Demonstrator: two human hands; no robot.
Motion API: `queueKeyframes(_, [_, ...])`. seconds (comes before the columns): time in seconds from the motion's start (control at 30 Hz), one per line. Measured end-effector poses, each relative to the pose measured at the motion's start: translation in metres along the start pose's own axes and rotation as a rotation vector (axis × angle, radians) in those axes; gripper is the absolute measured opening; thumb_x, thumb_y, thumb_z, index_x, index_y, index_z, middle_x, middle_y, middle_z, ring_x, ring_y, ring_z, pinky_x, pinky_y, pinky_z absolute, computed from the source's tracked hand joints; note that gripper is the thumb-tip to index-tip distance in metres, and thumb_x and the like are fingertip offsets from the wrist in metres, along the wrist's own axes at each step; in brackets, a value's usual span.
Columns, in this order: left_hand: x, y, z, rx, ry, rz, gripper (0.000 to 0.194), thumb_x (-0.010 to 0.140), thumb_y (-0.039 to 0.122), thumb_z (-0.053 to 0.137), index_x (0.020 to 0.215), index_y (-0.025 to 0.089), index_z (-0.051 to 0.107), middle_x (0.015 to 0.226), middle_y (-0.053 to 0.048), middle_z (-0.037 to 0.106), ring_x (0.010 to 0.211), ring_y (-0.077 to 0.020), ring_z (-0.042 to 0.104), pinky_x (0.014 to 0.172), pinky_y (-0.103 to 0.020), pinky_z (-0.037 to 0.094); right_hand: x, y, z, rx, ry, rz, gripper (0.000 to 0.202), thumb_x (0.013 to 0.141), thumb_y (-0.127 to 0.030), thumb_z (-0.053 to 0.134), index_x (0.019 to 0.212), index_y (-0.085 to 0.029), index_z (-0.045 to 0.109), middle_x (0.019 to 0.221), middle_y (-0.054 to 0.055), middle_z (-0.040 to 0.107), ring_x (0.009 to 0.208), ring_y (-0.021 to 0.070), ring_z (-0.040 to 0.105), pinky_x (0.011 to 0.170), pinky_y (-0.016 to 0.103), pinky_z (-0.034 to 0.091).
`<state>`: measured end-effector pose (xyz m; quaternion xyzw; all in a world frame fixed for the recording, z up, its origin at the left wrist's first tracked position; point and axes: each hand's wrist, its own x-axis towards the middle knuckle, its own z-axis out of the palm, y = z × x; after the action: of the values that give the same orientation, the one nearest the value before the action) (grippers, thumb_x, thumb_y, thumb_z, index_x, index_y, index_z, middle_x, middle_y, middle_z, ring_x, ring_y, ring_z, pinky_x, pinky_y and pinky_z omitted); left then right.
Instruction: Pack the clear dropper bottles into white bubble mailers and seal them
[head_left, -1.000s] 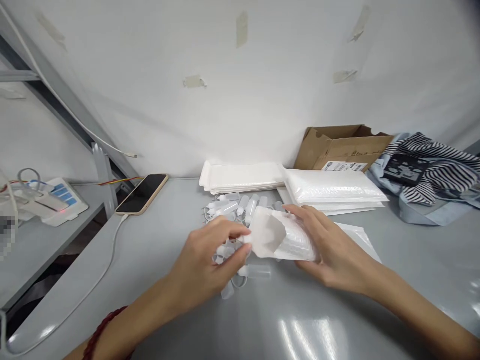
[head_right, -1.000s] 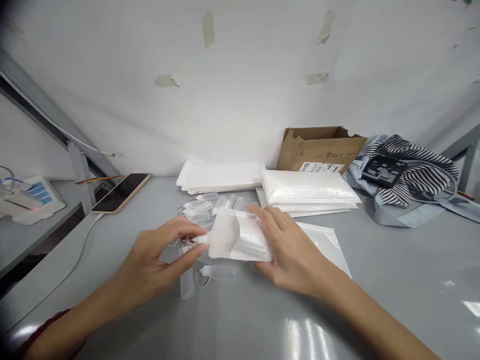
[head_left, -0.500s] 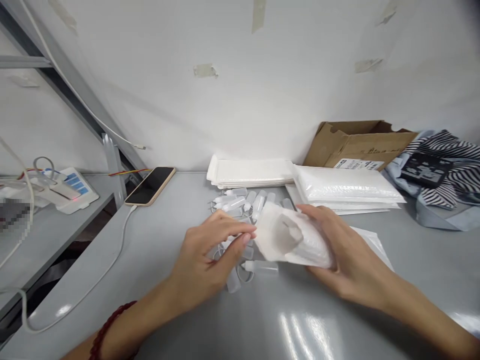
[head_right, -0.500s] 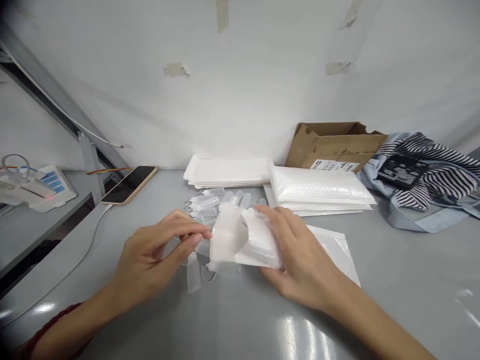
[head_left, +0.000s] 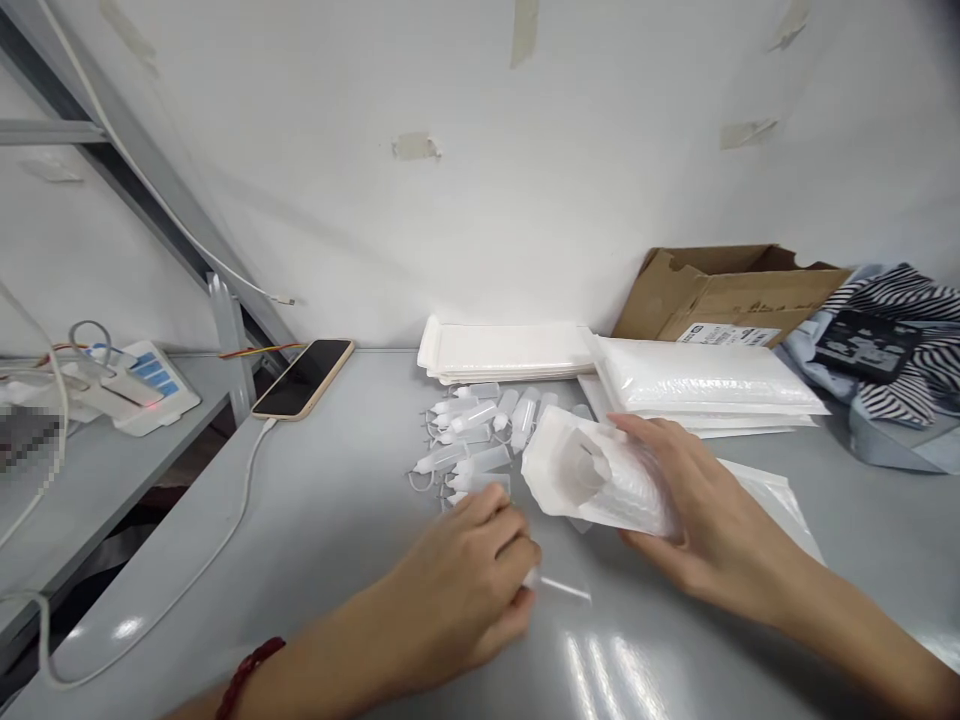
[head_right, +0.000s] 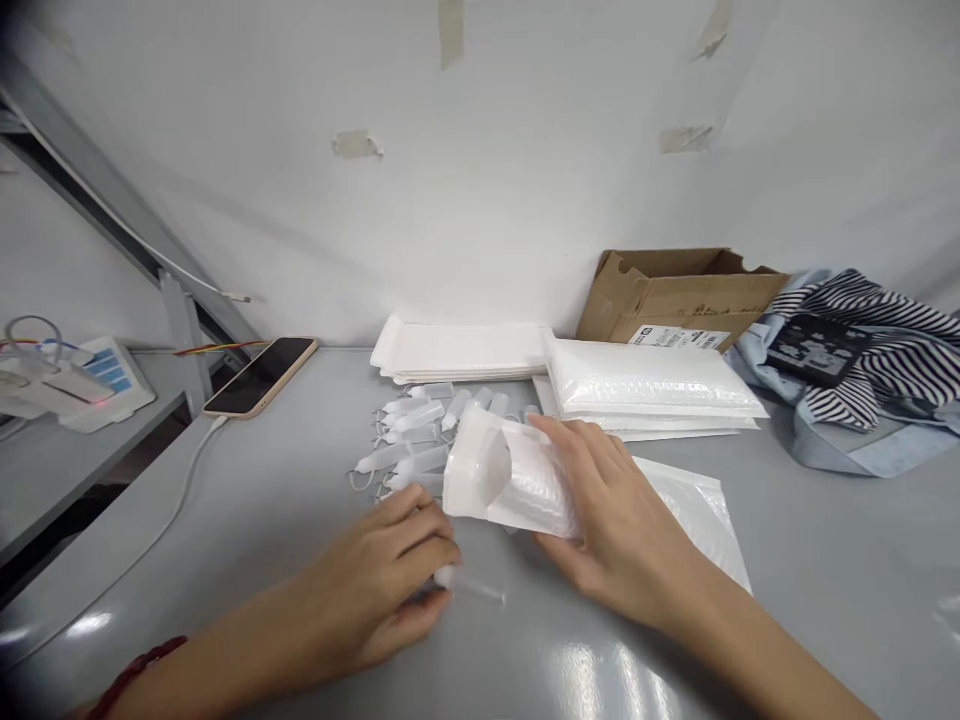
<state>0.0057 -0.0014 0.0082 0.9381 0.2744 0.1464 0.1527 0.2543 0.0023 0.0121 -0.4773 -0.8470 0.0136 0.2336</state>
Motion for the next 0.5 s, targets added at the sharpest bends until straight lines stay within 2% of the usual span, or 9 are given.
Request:
queueKeyframes(0.03, [0.0,0.002,-0.001,-0.062,0.024,0.017,0.003,0.081,0.012,0.057,0.081,0.014,0.059,0.082,-0.005,0.06,0.083,-0.0194,0.047,0.076,-0.032,0.046,0.0,0.0,0.001,-0.004,-0.002,-0.001,0.068,0.077,-0.024,0.051,0.139,-0.021,0.023,0.118,0.014,0.05,0.108,0.0318,0.051,0.084,0.048,0.047])
queueKeyframes(0.1, [-0.001,0.005,-0.005,-0.23,0.1,0.024,0.011,0.075,0.009,0.061,0.083,0.015,0.057,0.08,-0.002,0.06,0.082,-0.0169,0.049,0.074,-0.027,0.046,0.0,0.0,0.003,-0.006,-0.012,0.001,0.07,0.075,-0.025,0.052,0.139,-0.02,0.023,0.118,0.015,0.051,0.108,0.0322,0.051,0.083,0.048,0.047])
queueKeyframes(0.2, [-0.003,0.009,-0.018,-0.421,0.234,-0.068,0.016,0.073,0.01,0.062,0.086,0.018,0.056,0.077,0.001,0.059,0.073,-0.0118,0.052,0.066,-0.022,0.045,0.0,-0.001,0.002,-0.012,-0.034,-0.008,0.071,0.074,-0.025,0.052,0.138,-0.02,0.022,0.119,0.015,0.05,0.107,0.0321,0.051,0.082,0.048,0.048])
queueKeyframes(0.33, [-0.003,0.002,-0.033,-0.321,0.456,-0.26,0.011,0.077,0.011,0.061,0.084,0.02,0.058,0.074,0.003,0.059,0.064,-0.0099,0.05,0.06,-0.021,0.042,0.001,-0.007,0.0,-0.001,-0.085,-0.057,0.069,0.073,-0.021,0.051,0.136,-0.02,0.021,0.113,0.015,0.052,0.1,0.0292,0.053,0.078,0.045,0.049])
queueKeyframes(0.4, [-0.001,-0.004,-0.035,-0.253,0.466,-0.257,0.011,0.078,0.011,0.062,0.085,0.019,0.06,0.075,0.002,0.06,0.069,-0.0115,0.051,0.063,-0.023,0.043,0.001,-0.012,0.0,0.016,-0.111,-0.067,0.068,0.074,-0.019,0.051,0.135,-0.019,0.022,0.112,0.015,0.051,0.1,0.0285,0.053,0.078,0.045,0.05])
queueKeyframes(0.5, [0.0,-0.009,-0.03,-0.179,0.331,-0.148,0.007,0.081,0.011,0.061,0.085,0.016,0.061,0.076,-0.001,0.061,0.074,-0.0147,0.052,0.066,-0.026,0.045,0.002,-0.017,0.002,0.046,-0.14,-0.087,0.068,0.074,-0.018,0.051,0.136,-0.018,0.021,0.116,0.015,0.05,0.104,0.0288,0.051,0.082,0.046,0.049])
